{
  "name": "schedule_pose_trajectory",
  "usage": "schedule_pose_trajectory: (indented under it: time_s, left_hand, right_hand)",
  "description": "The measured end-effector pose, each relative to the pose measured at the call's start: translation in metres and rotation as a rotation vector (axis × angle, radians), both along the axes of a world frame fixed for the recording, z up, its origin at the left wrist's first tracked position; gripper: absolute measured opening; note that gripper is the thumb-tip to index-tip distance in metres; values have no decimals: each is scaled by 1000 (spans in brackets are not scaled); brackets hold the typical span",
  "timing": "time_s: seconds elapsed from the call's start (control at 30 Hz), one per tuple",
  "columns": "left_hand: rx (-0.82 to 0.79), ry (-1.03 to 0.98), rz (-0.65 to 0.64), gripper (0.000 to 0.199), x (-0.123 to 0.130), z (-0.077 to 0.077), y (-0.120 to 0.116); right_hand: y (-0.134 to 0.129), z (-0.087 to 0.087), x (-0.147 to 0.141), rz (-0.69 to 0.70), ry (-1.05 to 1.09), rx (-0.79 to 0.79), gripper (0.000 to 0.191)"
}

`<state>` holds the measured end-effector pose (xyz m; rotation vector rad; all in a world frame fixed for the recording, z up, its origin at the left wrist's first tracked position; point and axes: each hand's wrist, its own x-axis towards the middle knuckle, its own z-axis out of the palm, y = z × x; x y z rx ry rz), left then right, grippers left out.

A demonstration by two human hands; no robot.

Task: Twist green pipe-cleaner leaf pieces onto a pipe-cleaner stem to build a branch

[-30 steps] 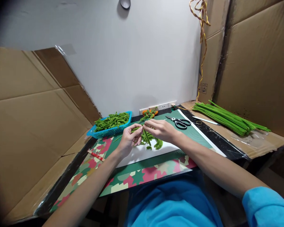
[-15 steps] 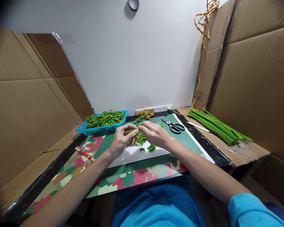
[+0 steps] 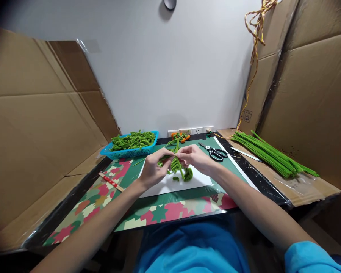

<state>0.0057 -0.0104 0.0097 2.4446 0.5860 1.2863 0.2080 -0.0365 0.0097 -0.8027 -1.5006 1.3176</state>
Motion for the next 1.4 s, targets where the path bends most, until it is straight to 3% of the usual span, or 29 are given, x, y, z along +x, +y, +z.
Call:
schedule_pose_trajectory:
  time_s: [0.1,0.17,0.27,0.4,0.7,0.8,0.87,0.93,1.03,1.13,1.23,1.4]
  left_hand:
    - [-397,-78,-39,19,5,-3,2]
    - [-571,-118,-90,27,6,-4,3]
    - [-641,-162,-133,33,5,-5,2]
    - [-723,-197,-169,39,4,-4,1]
    - [-842,-296,-132,50,5,-7,12]
    - [-795,-276,-155,48,5,-8,8]
    - [-684,-230,-137,43,4,-8,4]
    - [-568,-211,-97,39,3,-8,2]
    - [-524,-277,-51,39,0,-7,5]
    - [-630,-329,-61,47,-2,-7,10]
    - [-714,-195,-115,53,-2,-11,10]
    - [-712,-27,-137,47,2,-20,3]
  right_hand:
    - [0,-5,-4,-229,-167,252,40]
    - [-3,-6,-8,-352,-288,398,36]
    - [-6,-6,-11,-389,-346,485,37]
    - [-7,-7,-11,-325,-277,451,48]
    - [-3,-12,-5,-418,-77,343,44]
    - [2,-14,-6,-329,146,123,40]
    - [6,-15,-7,-213,286,-67,37]
    - [6,-16,-6,-139,332,-154,36]
    - [3,-14,-5,-153,275,-57,35]
    - [0,-11,-4,-204,242,32,39]
    - [2,-11,-2,-280,327,11,40]
    - [6,-14,1,-307,433,-56,39]
